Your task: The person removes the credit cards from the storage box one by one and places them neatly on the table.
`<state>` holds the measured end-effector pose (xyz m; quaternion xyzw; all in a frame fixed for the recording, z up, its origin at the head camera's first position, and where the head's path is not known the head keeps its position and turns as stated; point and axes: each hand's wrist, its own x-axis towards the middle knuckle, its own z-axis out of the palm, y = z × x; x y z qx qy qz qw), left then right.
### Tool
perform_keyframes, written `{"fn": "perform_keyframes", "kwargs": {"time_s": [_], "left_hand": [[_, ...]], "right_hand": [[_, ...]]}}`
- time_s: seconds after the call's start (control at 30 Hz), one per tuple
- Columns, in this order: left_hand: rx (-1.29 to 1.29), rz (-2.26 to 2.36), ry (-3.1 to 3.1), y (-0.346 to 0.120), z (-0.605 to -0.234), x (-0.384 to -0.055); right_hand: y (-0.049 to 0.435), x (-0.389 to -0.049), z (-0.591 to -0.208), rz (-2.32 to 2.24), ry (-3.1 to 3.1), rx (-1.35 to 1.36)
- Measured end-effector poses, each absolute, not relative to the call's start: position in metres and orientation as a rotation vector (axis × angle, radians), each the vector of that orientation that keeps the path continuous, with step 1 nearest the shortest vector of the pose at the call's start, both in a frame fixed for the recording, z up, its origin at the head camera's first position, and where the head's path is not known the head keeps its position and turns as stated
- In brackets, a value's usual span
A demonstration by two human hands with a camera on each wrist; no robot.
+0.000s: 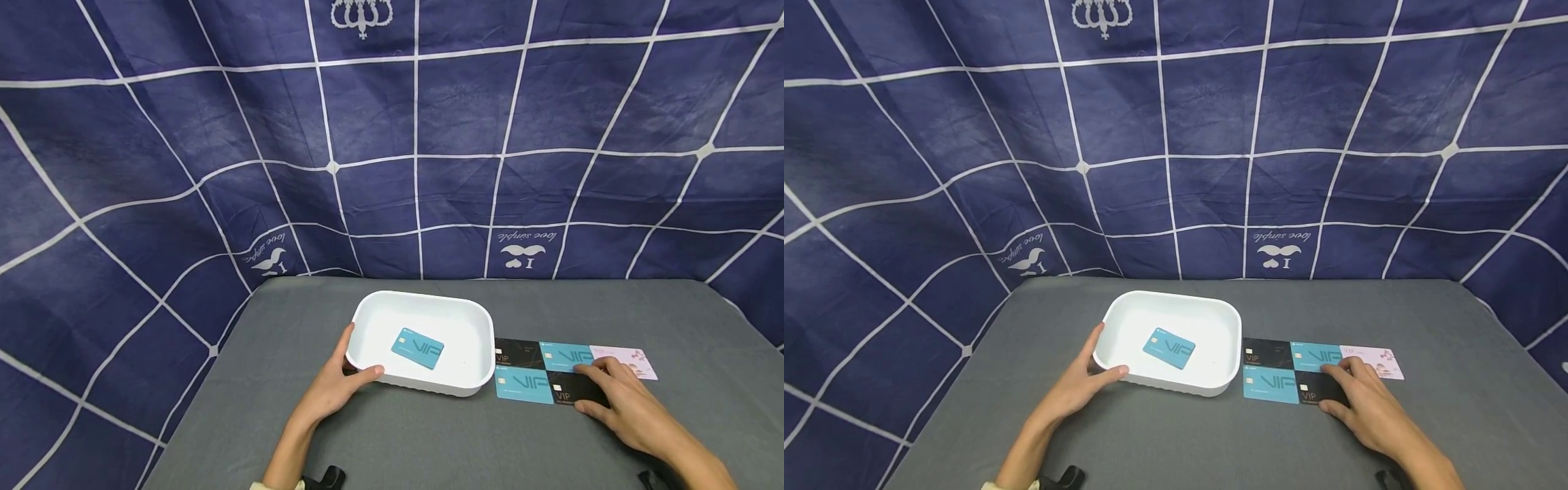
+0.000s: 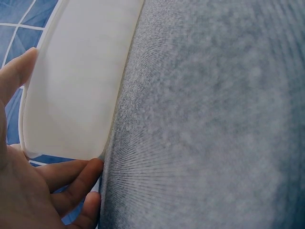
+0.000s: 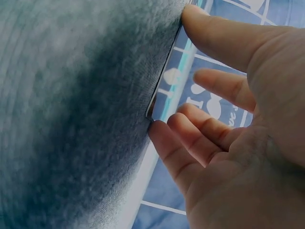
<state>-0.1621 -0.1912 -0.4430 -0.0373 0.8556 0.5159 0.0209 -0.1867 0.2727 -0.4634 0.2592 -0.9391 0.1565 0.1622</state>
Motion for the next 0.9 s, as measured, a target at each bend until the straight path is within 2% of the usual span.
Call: {"fn": "perform_keyframes", "kwargs": {"time_s": [0.63, 0.9], "left_hand": [[-0.107, 1.603, 2.644, -0.191, -0.443, -0.162], [-0.11, 1.601, 2.648, -0.191, -0.442, -0.162]], "right_hand": [[0.273, -0.185, -0.458, 0.526, -2.76, 0.679], [0.264, -0.184, -0.45, 0.592, -2.616, 0.65]]}}
